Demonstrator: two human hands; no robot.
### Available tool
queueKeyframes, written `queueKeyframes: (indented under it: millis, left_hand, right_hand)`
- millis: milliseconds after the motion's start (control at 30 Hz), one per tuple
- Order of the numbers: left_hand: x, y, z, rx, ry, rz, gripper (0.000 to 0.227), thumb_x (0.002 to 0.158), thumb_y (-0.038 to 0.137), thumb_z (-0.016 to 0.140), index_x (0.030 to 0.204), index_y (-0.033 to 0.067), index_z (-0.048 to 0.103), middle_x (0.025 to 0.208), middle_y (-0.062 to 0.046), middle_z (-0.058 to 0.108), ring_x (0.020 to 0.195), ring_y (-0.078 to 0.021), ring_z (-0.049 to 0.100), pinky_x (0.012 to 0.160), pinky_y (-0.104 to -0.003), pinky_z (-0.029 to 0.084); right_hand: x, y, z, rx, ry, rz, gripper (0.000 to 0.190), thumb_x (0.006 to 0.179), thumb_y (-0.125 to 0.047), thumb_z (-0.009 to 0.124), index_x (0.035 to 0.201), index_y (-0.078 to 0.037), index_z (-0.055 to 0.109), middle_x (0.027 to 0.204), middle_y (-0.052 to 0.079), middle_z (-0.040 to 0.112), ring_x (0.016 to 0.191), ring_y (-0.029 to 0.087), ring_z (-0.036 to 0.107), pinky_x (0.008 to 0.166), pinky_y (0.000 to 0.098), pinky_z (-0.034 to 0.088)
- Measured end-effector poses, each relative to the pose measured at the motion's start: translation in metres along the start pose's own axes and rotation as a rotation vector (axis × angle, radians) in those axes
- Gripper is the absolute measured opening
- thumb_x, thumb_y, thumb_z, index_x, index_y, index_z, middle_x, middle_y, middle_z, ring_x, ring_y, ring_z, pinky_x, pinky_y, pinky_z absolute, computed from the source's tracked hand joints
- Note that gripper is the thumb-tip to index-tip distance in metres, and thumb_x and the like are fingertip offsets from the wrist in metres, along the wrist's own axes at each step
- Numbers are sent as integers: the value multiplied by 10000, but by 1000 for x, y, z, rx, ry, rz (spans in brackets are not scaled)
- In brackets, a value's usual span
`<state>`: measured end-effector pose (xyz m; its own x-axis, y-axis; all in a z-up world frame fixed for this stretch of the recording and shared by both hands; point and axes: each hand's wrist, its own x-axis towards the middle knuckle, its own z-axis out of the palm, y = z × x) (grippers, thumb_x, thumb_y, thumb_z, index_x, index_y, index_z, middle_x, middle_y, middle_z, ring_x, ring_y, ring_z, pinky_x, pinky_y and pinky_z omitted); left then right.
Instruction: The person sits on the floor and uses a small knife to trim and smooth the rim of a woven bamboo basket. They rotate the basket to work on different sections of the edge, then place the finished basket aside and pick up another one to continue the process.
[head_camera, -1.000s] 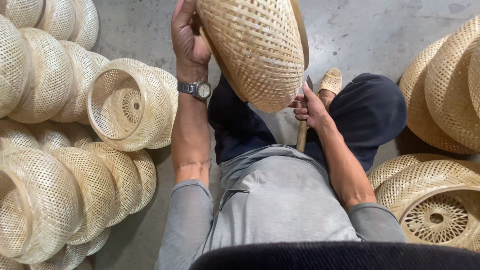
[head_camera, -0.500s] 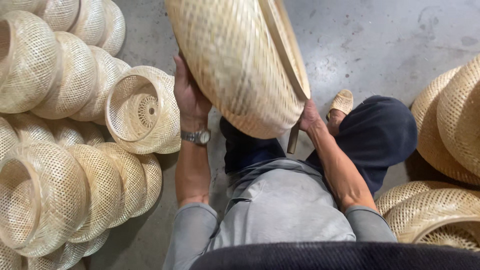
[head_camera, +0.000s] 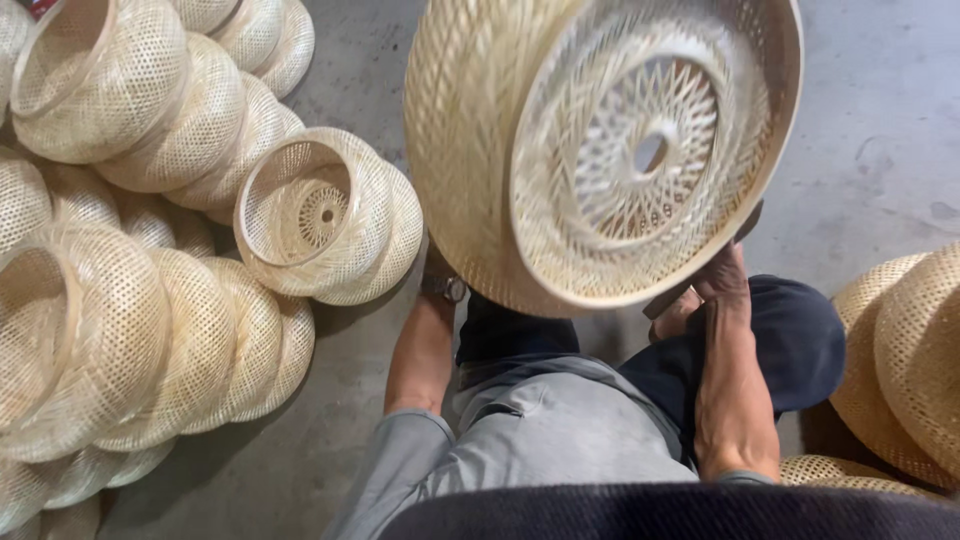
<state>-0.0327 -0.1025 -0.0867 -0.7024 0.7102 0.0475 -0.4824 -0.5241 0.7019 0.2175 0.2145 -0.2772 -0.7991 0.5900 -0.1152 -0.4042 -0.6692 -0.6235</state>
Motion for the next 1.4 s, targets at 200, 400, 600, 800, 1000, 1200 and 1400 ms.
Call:
queueKeyframes:
  millis: [200,400,600,800,1000,1200,1400]
  left_hand:
    - [4,-14,5,-8,-41,-68,574,1105,442,409,1530,57,437,1459,-155,578,1290,-296,625,1031,-476,602]
    - [9,-18,7,4,-52,-112,573,1106,441,407,1524,51,440,1446,-159,583,1267,-298,633,1006,-472,607]
    - [4,-16,-11,5,-16,-133,572,1107,440,406,1519,45,443,1432,-164,589,1244,-299,640,981,-467,612]
    - [-4,-10,-32,8,15,-139,571,1108,438,404,1513,39,446,1418,-169,594,1221,-301,648,957,-463,617]
    - [-17,-1,-53,18,54,-107,570,1109,437,403,1508,33,449,1404,-174,600,1199,-303,655,932,-459,622]
    - [-26,-1,-66,29,77,-93,570,1110,436,401,1503,27,452,1390,-178,605,1176,-305,663,908,-454,627]
    - [-27,0,-73,39,78,-85,569,1111,435,400,1497,21,455,1376,-183,611,1153,-306,670,883,-450,632]
  right_hand:
    - [-13,9,-34,186,9,34,808,793,-527,850,1423,-86,601,1410,49,657,1304,260,608,1161,469,464]
    - [-12,19,-49,254,49,97,553,952,-426,786,1356,-69,662,1333,64,697,1234,242,641,1128,448,488]
    - [-10,22,-38,316,43,147,477,978,-388,757,1308,-51,685,1262,72,734,1143,228,697,1056,435,543]
    - [-5,27,-19,221,142,97,468,978,-408,696,1271,-44,673,1175,96,743,996,194,746,878,367,633]
    - [-15,-24,39,-264,239,-260,481,1073,-426,690,1259,17,686,895,78,690,501,59,486,382,217,398]
    - [-26,-92,174,-1158,45,-884,488,1115,-362,694,1418,10,608,1235,173,680,732,78,580,577,223,479]
    - [10,-112,253,-1515,-122,-1167,519,1088,-481,695,1325,-26,617,1121,151,705,889,181,703,765,356,604]
